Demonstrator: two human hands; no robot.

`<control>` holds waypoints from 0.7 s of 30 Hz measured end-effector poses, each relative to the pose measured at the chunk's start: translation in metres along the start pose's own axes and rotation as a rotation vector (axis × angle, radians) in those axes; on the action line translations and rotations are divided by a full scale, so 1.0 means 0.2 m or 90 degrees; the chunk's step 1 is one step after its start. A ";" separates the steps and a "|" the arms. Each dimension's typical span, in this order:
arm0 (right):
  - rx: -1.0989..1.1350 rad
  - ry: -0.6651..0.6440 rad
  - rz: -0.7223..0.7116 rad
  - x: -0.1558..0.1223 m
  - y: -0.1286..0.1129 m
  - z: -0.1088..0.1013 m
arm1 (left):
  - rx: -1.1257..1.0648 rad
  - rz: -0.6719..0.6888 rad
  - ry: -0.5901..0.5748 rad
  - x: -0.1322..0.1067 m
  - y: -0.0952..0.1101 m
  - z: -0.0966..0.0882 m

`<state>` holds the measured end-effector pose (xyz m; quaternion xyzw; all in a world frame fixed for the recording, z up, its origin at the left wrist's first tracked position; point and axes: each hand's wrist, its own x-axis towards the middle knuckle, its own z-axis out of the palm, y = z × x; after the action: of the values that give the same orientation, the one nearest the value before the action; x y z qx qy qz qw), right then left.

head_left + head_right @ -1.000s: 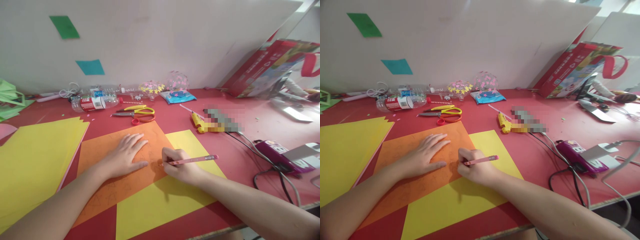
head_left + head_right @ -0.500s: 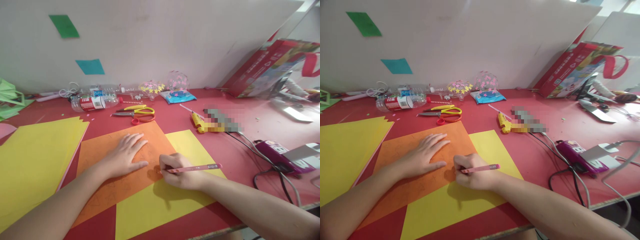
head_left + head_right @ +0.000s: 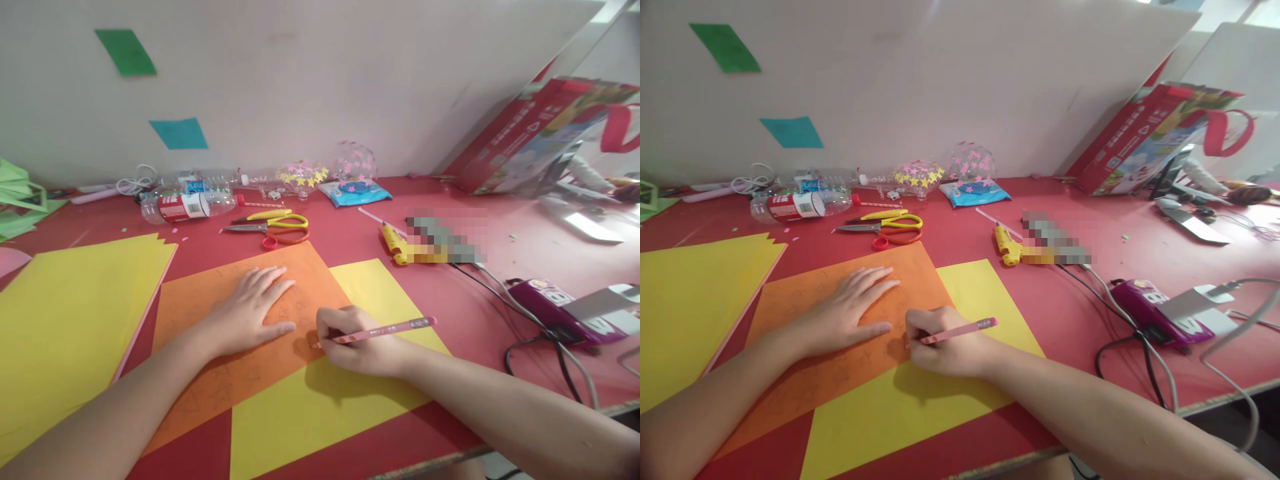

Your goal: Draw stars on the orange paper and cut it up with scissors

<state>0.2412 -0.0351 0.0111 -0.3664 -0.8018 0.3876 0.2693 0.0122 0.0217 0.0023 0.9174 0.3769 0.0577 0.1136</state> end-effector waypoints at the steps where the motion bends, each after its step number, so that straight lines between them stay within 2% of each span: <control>1: -0.001 0.004 0.000 0.00 0.00 0.00 | -0.001 -0.001 0.000 0.00 0.00 0.00; 8: -0.013 -0.003 -0.004 0.00 -0.01 0.00 | 0.000 -0.008 -0.005 0.00 -0.01 0.01; 12: 0.026 -0.006 0.009 0.00 0.00 -0.01 | 0.000 -0.001 -0.002 0.00 -0.01 0.01; 14: 0.067 0.046 0.045 0.00 0.02 -0.01 | -0.003 -0.004 -0.007 0.00 -0.01 0.01; 16: 0.094 0.138 0.092 0.01 0.04 -0.03 | -0.003 -0.005 -0.011 0.00 -0.01 0.01; 18: 0.087 0.234 0.127 0.03 0.05 -0.05 | 0.002 0.002 -0.009 0.00 -0.02 0.01; 21: 0.035 0.334 0.155 0.06 0.05 -0.10 | 0.016 0.013 -0.006 0.00 -0.02 0.01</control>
<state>0.2525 -0.0127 0.0148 -0.5407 -0.6440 0.3305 0.4286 0.0107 0.0242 -0.0007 0.9230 0.3673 0.0497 0.1036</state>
